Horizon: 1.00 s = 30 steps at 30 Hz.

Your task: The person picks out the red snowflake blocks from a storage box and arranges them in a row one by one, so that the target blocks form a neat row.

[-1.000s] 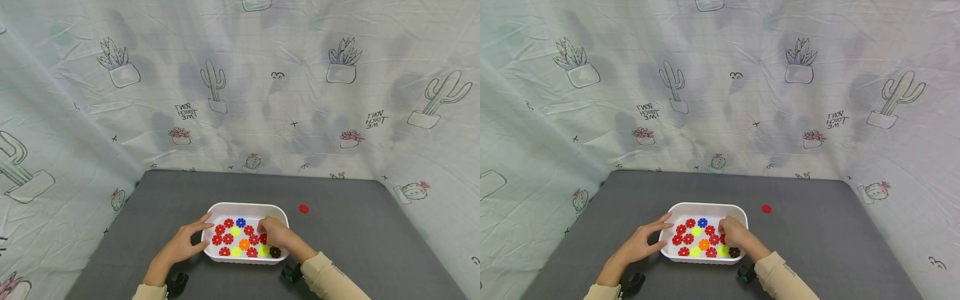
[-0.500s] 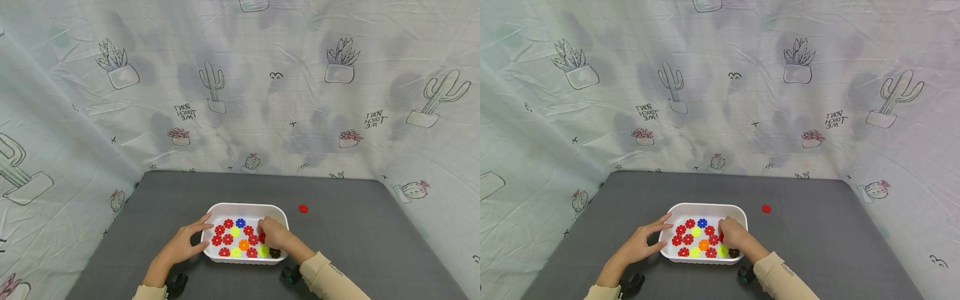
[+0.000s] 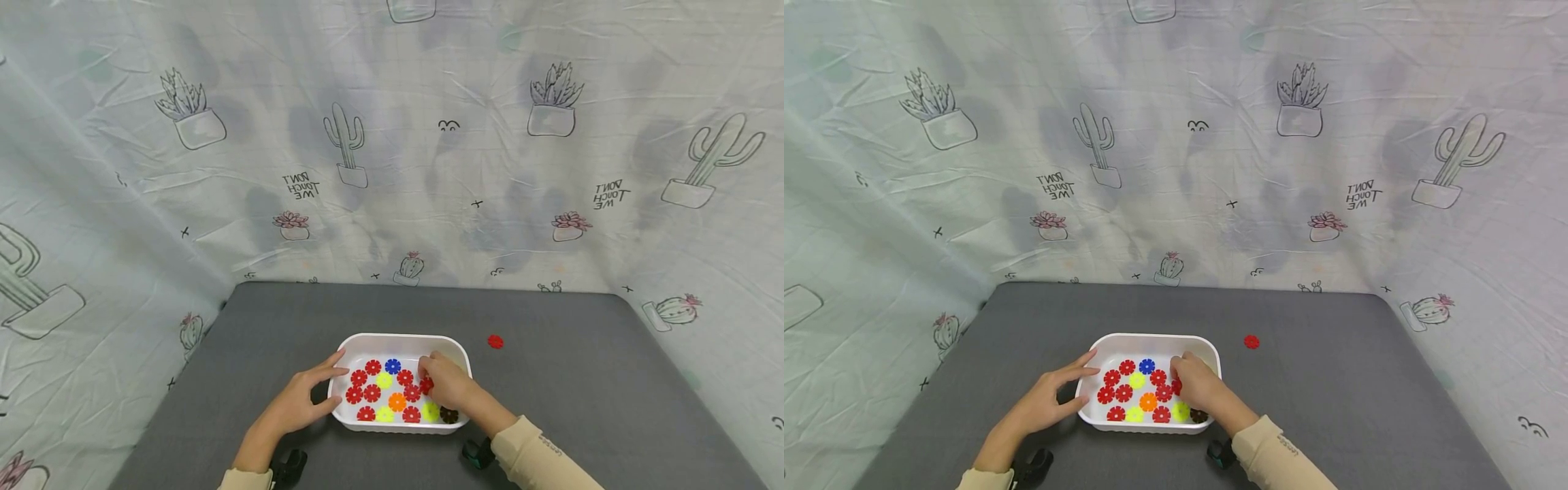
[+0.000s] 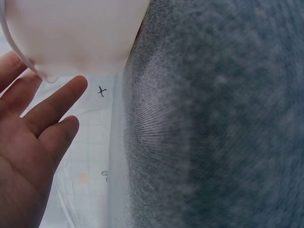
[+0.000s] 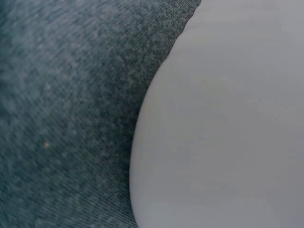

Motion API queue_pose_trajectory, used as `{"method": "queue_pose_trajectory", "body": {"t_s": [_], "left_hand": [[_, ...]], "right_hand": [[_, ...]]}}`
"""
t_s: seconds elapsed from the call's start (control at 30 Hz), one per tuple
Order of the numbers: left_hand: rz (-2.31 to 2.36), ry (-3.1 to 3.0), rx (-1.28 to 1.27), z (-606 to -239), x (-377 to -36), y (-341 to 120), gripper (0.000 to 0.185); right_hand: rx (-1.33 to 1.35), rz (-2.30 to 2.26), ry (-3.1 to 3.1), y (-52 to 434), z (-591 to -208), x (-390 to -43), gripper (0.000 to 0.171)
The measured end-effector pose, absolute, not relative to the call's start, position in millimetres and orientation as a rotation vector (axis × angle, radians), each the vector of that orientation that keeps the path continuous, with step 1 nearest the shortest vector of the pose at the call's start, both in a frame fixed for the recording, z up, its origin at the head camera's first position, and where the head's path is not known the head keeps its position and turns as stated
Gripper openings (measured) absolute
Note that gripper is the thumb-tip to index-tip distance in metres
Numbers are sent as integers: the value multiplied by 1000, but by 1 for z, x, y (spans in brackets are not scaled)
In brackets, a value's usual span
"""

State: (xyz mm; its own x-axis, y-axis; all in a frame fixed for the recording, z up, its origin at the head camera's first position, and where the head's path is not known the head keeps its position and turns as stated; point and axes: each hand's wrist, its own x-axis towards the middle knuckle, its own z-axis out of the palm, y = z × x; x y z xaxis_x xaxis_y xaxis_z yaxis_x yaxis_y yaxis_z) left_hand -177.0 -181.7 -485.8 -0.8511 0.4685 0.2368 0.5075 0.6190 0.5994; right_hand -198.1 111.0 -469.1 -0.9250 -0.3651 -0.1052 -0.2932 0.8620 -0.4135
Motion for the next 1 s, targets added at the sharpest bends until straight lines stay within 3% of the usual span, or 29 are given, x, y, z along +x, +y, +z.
{"method": "queue_pose_trajectory", "body": {"t_s": [0.53, 1.0], "left_hand": [[-1058, -2800, -811, -486, -176, -181, 41], [-1062, -2804, -818, -485, -175, -180, 41]], "right_hand": [[-510, -869, 2870, 115, -467, -199, 17], [-413, -1307, 2805, 132, -458, -199, 21]]}}
